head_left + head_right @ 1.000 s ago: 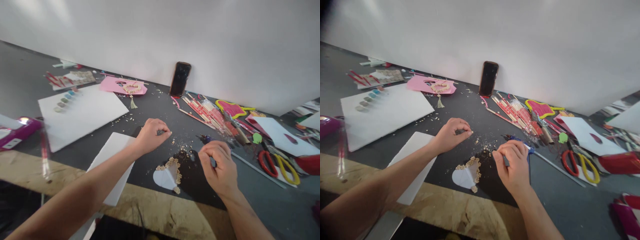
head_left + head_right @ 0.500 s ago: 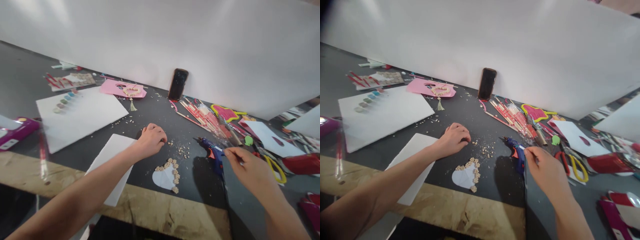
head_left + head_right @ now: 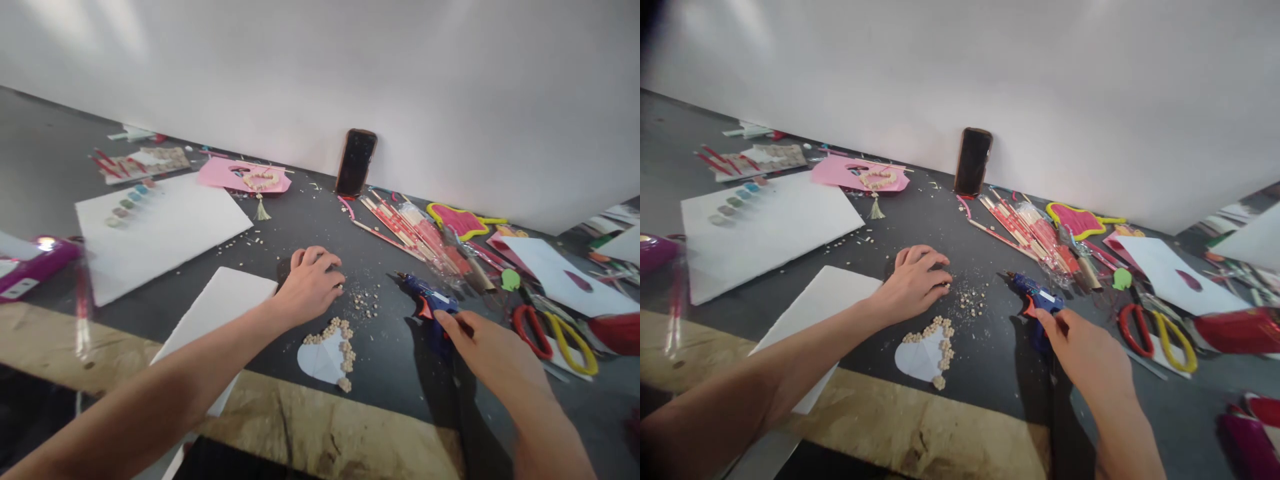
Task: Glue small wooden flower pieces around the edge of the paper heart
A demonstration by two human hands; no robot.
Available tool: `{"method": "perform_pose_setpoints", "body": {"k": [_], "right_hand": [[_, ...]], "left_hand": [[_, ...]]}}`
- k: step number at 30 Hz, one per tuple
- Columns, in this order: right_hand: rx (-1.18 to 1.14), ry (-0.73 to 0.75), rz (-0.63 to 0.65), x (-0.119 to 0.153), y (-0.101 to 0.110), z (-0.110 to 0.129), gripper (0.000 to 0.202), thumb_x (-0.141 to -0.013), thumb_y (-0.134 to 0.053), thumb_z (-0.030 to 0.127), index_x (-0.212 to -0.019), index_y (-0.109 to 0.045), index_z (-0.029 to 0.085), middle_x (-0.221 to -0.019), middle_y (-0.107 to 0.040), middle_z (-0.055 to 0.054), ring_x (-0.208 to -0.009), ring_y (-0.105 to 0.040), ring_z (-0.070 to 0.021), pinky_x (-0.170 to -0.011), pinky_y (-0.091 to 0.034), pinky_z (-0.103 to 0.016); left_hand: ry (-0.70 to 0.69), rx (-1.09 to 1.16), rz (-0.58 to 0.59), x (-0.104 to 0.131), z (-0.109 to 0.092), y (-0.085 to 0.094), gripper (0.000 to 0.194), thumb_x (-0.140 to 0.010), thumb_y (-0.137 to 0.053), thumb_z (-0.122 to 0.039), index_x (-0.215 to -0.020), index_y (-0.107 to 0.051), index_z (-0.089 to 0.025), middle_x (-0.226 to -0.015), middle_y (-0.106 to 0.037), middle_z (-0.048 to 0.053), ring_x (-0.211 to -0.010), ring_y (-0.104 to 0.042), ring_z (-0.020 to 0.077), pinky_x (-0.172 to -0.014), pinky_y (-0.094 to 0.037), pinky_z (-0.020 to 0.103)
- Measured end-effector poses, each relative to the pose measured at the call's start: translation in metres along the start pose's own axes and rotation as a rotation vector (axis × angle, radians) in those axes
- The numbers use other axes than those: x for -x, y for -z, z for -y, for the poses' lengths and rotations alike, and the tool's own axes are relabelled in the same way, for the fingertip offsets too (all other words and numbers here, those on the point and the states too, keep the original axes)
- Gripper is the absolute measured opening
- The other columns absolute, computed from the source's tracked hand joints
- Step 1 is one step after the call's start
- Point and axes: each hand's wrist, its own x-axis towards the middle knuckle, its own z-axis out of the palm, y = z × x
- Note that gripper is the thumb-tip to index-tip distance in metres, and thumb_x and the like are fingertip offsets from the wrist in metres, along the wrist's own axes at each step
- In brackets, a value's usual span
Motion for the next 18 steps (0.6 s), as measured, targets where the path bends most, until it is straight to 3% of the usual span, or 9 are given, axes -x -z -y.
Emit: {"method": "perform_pose_setpoints", "body": {"k": [5, 11, 15, 18], "right_hand": [[-0.022, -0.018, 0.032, -0.001, -0.001, 0.004, 0.054, -0.078, -0.036, 0.072, -0.081, -0.064, 0.025, -0.074, -0.07, -0.007, -0.068, -0.066, -0.0276, -0.054, -0.041, -0.031], [-0.007, 0.014, 0.005, -0.002, -0.005, 0.005, 0.05, -0.084, -0.034, 0.064, -0.081, -0.062, 0.024, -0.073, -0.069, -0.007, -0.067, -0.066, -0.0264, -0.053, -0.04, -0.03], [-0.027, -0.037, -0.113, -0.001, -0.002, 0.0, 0.044, -0.085, -0.037, 0.059, -0.085, -0.064, 0.024, -0.07, -0.069, -0.006, -0.064, -0.065, -0.0251, -0.05, -0.038, -0.029], [-0.085, -0.017, -0.248, 0.0, -0.001, 0.0, 0.04, -0.085, -0.041, 0.054, -0.091, -0.065, 0.023, -0.065, -0.068, -0.005, -0.061, -0.064, -0.0249, -0.048, -0.038, -0.029]], "left_hand": [[-0.019, 0.019, -0.025, -0.002, 0.0, -0.003, 0.018, -0.088, -0.052, -0.026, -0.08, -0.068, -0.024, -0.115, -0.059, 0.003, -0.115, -0.039, 0.0262, -0.094, -0.025, 0.048], [-0.028, 0.116, -0.063, -0.002, -0.002, 0.002, 0.016, -0.087, -0.053, -0.021, -0.079, -0.066, -0.024, -0.102, -0.066, 0.001, -0.113, -0.042, 0.0244, -0.095, -0.026, 0.047], [0.06, 0.274, -0.066, -0.001, -0.006, 0.013, 0.012, -0.086, -0.054, -0.023, -0.081, -0.065, -0.024, -0.088, -0.069, 0.001, -0.107, -0.047, 0.0231, -0.094, -0.03, 0.045], [0.175, 0.443, -0.042, 0.0, -0.008, 0.02, 0.01, -0.083, -0.057, -0.026, -0.082, -0.066, -0.024, -0.091, -0.065, 0.002, -0.097, -0.053, 0.0204, -0.087, -0.04, 0.039]]}}
